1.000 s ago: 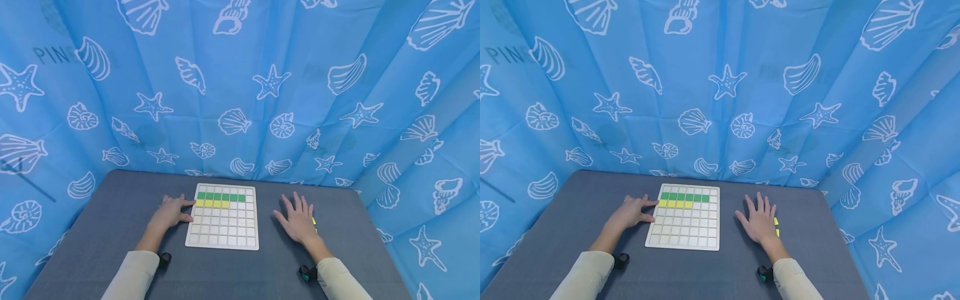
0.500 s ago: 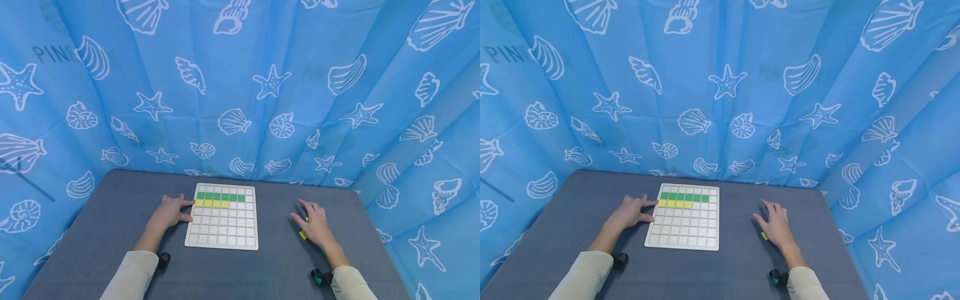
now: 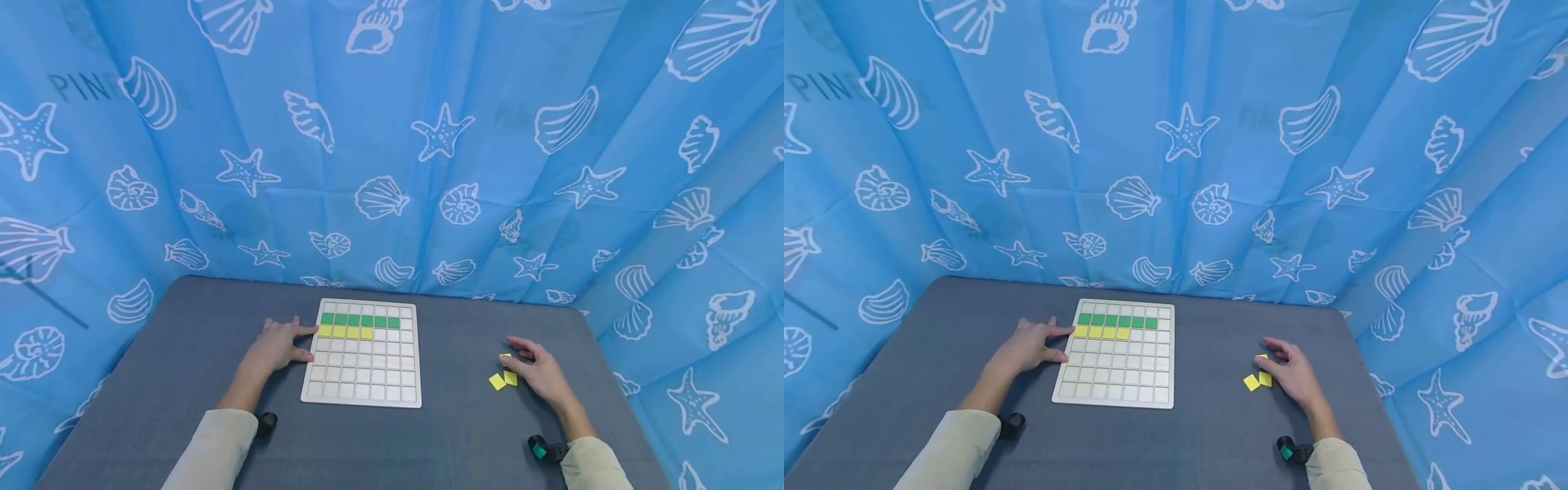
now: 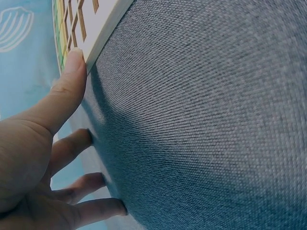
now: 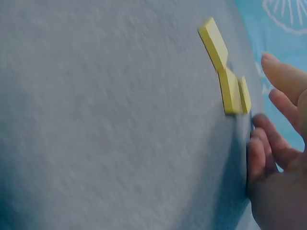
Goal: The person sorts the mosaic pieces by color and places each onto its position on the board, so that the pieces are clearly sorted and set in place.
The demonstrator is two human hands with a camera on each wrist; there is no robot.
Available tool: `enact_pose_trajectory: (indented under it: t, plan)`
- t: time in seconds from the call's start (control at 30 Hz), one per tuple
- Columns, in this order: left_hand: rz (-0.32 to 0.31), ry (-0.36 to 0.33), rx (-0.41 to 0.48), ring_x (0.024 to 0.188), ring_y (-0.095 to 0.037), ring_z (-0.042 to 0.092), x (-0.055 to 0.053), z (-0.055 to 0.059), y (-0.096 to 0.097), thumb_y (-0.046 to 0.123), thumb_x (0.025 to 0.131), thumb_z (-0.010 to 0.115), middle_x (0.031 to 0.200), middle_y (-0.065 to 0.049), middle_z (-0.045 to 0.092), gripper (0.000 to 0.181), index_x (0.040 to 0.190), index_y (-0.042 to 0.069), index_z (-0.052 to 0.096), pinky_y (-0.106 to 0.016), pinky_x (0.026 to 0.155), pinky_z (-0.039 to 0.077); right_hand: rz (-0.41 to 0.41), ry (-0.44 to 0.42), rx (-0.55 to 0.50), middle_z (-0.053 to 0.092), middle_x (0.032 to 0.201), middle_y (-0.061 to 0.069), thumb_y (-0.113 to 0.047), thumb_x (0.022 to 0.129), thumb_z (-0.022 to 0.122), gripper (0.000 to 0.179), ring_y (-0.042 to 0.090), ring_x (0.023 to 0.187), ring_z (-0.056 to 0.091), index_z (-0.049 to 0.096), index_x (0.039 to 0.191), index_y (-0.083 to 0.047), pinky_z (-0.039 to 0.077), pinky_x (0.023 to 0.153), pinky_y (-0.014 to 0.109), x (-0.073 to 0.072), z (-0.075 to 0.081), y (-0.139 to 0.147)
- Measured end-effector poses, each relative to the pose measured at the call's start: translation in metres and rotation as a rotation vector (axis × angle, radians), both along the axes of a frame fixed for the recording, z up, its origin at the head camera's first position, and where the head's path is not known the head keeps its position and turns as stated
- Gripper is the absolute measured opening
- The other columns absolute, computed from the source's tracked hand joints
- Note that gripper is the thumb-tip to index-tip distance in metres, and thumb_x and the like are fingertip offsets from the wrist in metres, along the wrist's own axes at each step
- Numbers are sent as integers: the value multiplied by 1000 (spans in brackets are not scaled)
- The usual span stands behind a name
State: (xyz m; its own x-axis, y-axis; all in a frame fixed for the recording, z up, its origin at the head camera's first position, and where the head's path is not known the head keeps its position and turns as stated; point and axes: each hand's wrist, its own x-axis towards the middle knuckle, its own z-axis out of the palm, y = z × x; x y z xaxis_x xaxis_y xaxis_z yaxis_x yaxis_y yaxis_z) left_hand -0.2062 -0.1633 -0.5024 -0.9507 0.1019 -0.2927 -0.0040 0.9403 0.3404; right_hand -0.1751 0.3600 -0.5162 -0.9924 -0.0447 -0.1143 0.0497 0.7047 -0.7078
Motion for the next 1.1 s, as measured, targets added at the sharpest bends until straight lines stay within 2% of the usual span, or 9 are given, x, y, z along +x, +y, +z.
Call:
enact_pose_trajectory:
  t: [0.13, 0.37, 0.5, 0.73, 0.87, 1.1]
  plan:
    - [4, -7, 1, 149, -60, 21, -2, -1, 1, 38, 85, 82, 162, -22, 37, 70, 148, 31, 54, -73, 111, 34, 18, -35, -27, 44, 155, 24, -38, 100, 65, 62, 43, 137, 46, 49, 150, -6, 40, 109, 60, -1, 0, 8]
    - [9, -10, -6, 149, -60, 21, -2, -1, 1, 38, 84, 82, 162, -23, 37, 70, 148, 31, 54, -74, 111, 34, 18, -48, -3, 52, 148, 21, -40, 101, 65, 57, 34, 129, 52, 55, 147, -9, 46, 99, 41, -3, 0, 16]
    - [22, -16, -6, 149, -60, 20, -1, -2, 1, 37, 84, 82, 162, -22, 37, 71, 148, 31, 54, -74, 111, 33, 49, -46, 14, 53, 146, 21, -40, 100, 65, 54, 36, 130, 52, 58, 144, -9, 45, 99, 43, -2, 1, 15]
    - [23, -15, 2, 150, -60, 19, -1, -1, 1, 36, 84, 82, 163, -22, 35, 71, 149, 31, 54, -74, 112, 32, 72, 15, 102, 56, 137, 18, -27, 101, 66, 36, 33, 122, 55, 68, 132, -8, 45, 96, 43, -4, 1, 9]
    - [16, -12, -2, 149, -60, 20, 0, 0, 1, 37, 84, 82, 162, -23, 36, 70, 149, 30, 54, -74, 111, 33, 64, 29, 144, 55, 132, 20, -20, 100, 68, 28, 33, 116, 55, 72, 124, -6, 45, 93, 43, -6, -1, 5]
    - [12, -8, -4, 149, -60, 21, 1, 0, 0, 38, 85, 81, 162, -23, 36, 70, 149, 30, 54, -74, 111, 33, 31, 10, 144, 54, 129, 22, -16, 98, 69, 20, 31, 111, 55, 71, 114, -5, 46, 91, 43, -7, -2, 1]
